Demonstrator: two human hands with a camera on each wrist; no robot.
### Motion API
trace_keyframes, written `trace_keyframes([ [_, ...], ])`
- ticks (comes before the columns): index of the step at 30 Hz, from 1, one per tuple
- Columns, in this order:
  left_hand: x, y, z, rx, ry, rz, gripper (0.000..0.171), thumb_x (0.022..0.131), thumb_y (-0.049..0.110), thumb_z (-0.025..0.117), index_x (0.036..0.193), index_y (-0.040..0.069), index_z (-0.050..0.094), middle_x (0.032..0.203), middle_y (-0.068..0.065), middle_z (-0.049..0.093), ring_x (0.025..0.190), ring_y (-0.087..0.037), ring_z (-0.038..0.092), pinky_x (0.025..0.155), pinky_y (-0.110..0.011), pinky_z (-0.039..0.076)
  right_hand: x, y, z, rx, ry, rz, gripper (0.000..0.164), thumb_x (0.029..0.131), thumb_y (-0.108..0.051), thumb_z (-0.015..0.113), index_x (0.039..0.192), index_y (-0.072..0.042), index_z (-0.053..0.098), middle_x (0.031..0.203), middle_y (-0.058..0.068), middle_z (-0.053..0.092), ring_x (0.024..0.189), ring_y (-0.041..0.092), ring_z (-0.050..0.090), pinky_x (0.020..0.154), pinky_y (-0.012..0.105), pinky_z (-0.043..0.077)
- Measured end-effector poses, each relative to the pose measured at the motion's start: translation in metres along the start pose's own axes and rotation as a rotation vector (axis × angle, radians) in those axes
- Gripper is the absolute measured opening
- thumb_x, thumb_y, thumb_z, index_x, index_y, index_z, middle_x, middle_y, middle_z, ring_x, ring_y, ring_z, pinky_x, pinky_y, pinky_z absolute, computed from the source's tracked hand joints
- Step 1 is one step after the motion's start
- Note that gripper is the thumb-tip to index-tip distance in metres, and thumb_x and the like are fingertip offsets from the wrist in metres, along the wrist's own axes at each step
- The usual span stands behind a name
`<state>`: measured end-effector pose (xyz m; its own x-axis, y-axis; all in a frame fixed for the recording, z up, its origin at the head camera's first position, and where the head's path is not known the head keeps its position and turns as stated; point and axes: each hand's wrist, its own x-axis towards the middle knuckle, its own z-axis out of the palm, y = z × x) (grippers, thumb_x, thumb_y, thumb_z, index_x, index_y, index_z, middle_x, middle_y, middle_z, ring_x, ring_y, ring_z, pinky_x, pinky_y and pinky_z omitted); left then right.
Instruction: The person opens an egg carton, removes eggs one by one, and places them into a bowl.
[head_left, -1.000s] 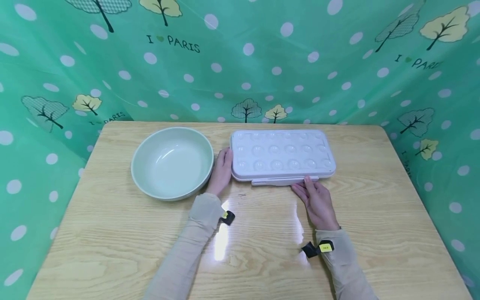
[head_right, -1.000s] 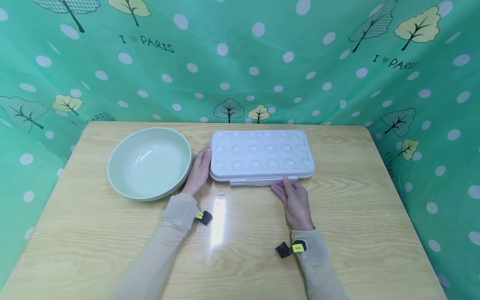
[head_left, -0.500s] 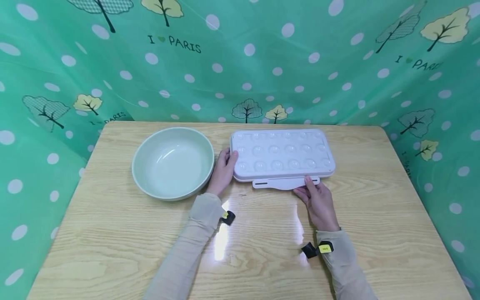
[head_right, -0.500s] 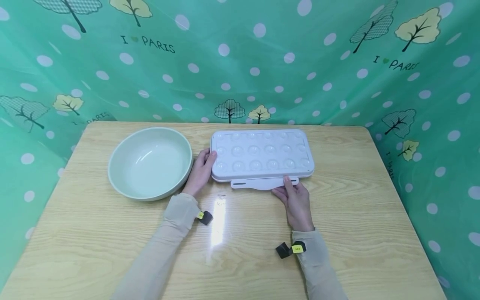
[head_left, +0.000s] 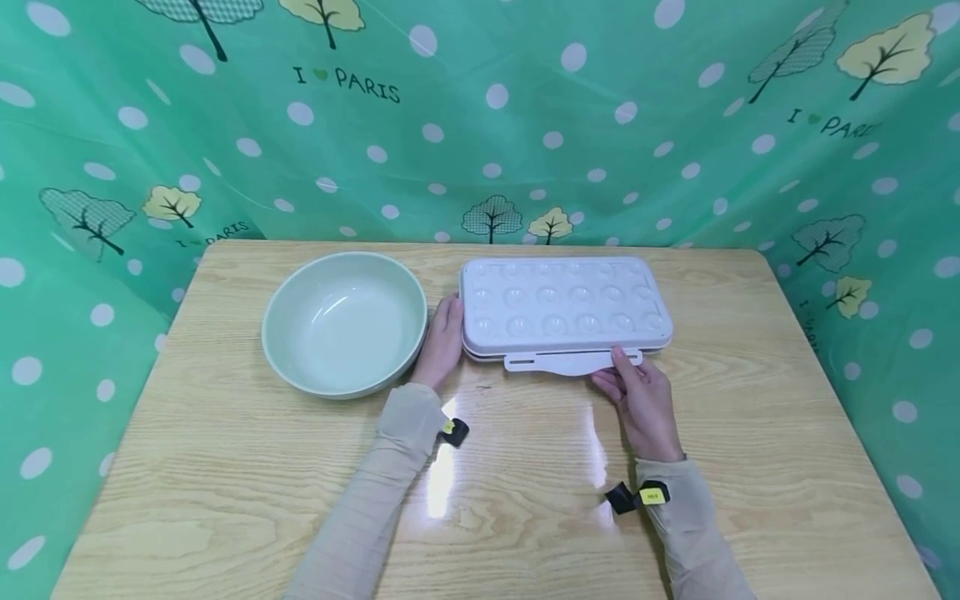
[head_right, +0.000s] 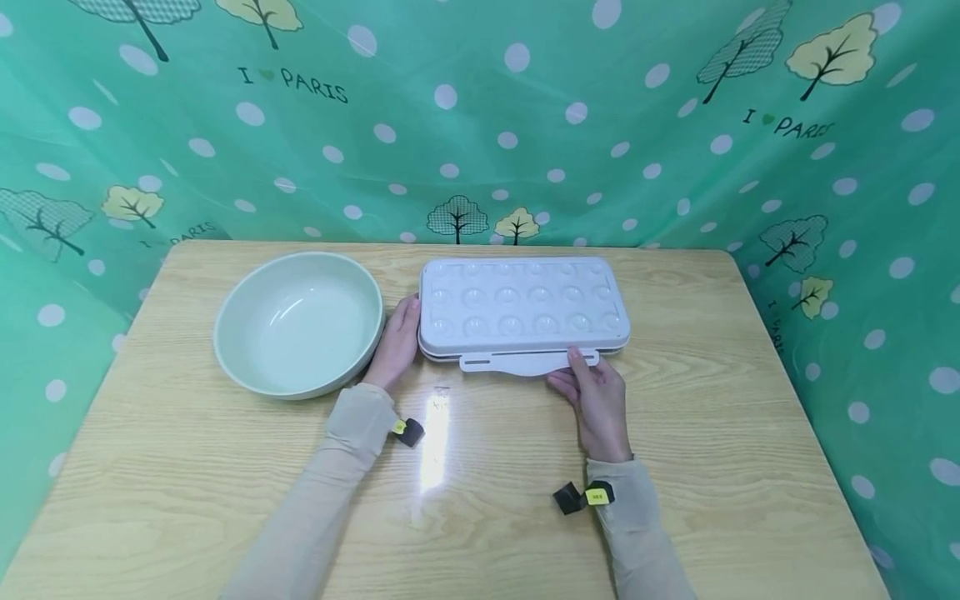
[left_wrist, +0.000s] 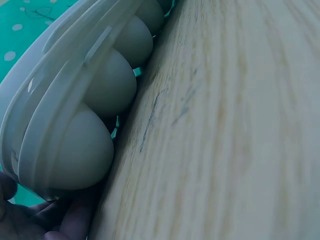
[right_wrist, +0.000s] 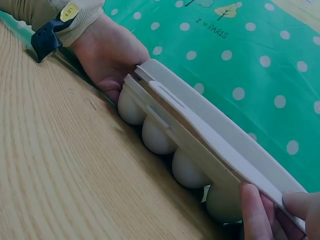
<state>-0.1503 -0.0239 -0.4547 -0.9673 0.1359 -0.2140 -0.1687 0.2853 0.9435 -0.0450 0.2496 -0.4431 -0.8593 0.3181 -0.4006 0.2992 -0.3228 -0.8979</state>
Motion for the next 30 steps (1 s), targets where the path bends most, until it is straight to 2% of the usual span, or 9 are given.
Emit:
trace_keyframes([
  [8, -0.003, 0.004, 0.001, 0.009, -0.006, -0.021, 0.062, 0.107, 0.05, 0.022, 0.156, 0.013, 0.028, 0.162, -0.007, 0.03, 0.151, -0.023, 0.023, 0.125, -0.042, 0.015, -0.003, -0.007, 0.002, 0.082, 0.014, -0.059, 0.04, 0.094, -0.029, 0.067, 0.121, -0.002, 0.057, 0.089, 0.004, 0.072, 0.078, 0.012, 0.071, 0.081, 0.026, 0.059],
  [15, -0.007, 0.004, -0.002, 0.002, -0.021, -0.025, 0.062, 0.107, 0.05, 0.021, 0.156, 0.013, 0.027, 0.162, -0.007, 0.028, 0.151, -0.023, 0.021, 0.125, -0.042, 0.014, -0.005, -0.011, 0.004, 0.086, 0.01, -0.096, 0.041, 0.093, -0.028, 0.067, 0.124, -0.002, 0.056, 0.089, 0.005, 0.072, 0.077, 0.012, 0.071, 0.078, 0.026, 0.06],
  [21, -0.006, 0.002, -0.001, -0.001, -0.001, 0.006, 0.057, 0.108, 0.044, 0.019, 0.155, 0.012, 0.03, 0.161, -0.007, 0.031, 0.151, -0.021, 0.023, 0.125, -0.04, 0.015, -0.005, -0.015, 0.007, 0.092, 0.008, -0.154, 0.04, 0.094, -0.027, 0.068, 0.121, 0.0, 0.057, 0.089, 0.006, 0.072, 0.075, 0.013, 0.071, 0.076, 0.025, 0.06],
  [27, -0.004, -0.001, 0.003, 0.011, 0.03, 0.059, 0.05, 0.109, 0.031, 0.029, 0.153, 0.009, 0.033, 0.158, -0.009, 0.037, 0.148, -0.022, 0.029, 0.124, -0.039, 0.02, -0.005, -0.023, 0.01, 0.083, 0.021, -0.217, 0.039, 0.093, -0.027, 0.068, 0.12, 0.001, 0.06, 0.091, 0.009, 0.073, 0.075, 0.014, 0.071, 0.076, 0.026, 0.06],
  [30, -0.003, -0.002, 0.004, 0.018, 0.039, 0.068, 0.049, 0.109, 0.029, 0.031, 0.153, 0.009, 0.033, 0.158, -0.008, 0.037, 0.148, -0.021, 0.031, 0.123, -0.038, 0.022, -0.005, -0.026, 0.012, 0.069, 0.022, -0.238, 0.039, 0.093, -0.028, 0.067, 0.119, 0.0, 0.06, 0.092, 0.009, 0.072, 0.076, 0.014, 0.07, 0.076, 0.025, 0.06],
])
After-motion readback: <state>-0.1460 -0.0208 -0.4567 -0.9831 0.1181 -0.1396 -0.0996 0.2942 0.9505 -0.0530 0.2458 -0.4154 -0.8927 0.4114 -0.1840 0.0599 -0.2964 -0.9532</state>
